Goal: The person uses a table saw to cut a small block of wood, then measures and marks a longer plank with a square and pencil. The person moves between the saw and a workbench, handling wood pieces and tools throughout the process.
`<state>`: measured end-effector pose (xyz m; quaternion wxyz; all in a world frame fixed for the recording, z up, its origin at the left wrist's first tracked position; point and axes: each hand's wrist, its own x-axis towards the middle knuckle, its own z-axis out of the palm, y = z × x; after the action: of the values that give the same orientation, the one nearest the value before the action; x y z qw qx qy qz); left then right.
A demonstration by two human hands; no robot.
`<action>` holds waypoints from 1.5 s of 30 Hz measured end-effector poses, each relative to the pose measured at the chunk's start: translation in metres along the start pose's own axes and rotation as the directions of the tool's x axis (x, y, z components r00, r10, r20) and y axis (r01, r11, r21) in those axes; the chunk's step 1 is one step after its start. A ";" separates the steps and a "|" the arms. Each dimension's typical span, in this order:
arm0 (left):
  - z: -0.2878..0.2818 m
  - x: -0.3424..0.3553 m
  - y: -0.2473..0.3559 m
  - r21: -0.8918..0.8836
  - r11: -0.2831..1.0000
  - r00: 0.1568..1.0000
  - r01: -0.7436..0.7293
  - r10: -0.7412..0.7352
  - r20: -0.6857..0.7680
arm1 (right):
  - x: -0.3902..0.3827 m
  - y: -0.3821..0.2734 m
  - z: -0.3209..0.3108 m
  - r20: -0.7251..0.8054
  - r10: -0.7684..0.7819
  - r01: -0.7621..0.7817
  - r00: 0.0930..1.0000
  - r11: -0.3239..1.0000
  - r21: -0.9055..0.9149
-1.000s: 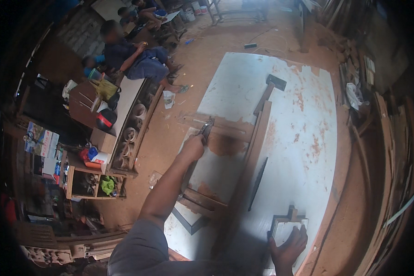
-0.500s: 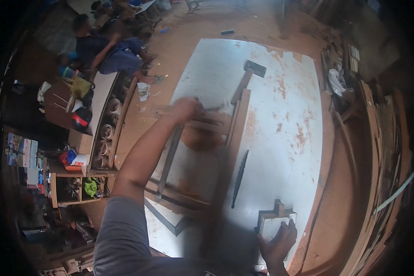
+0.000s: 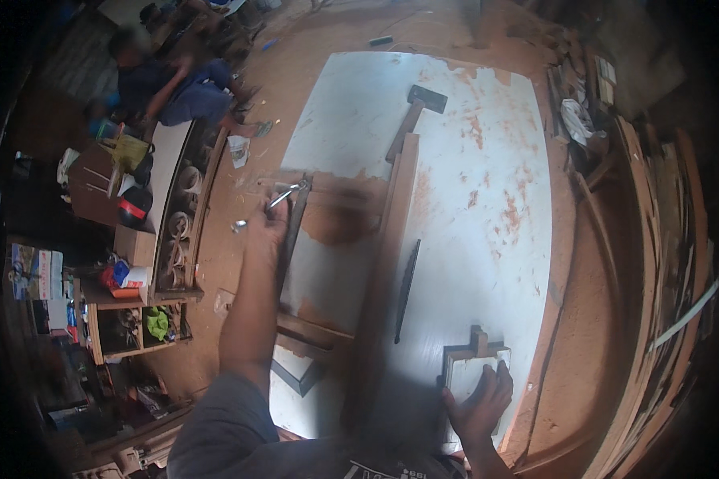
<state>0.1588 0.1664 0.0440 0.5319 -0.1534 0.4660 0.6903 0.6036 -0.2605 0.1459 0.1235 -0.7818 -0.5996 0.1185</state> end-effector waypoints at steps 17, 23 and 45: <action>-0.084 -0.215 -0.122 0.197 0.955 0.922 0.222 -0.272 0.276 | -0.008 -0.005 0.001 -0.051 0.051 -0.048 0.997 0.998 0.047; -0.284 -0.308 -0.042 0.595 -0.332 0.583 -0.732 0.146 0.799 | -0.017 -0.003 0.006 -0.083 0.058 -0.055 0.995 0.997 0.047; -0.330 -0.454 -0.051 0.044 -0.419 -0.031 -0.907 0.172 0.985 | -0.089 0.006 -0.025 -0.031 0.108 -0.104 0.994 0.988 0.111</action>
<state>0.2854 -0.3683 0.1690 0.0261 0.7549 0.4990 0.4248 0.5948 -0.3489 0.1703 0.1708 -0.8065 -0.5476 0.1430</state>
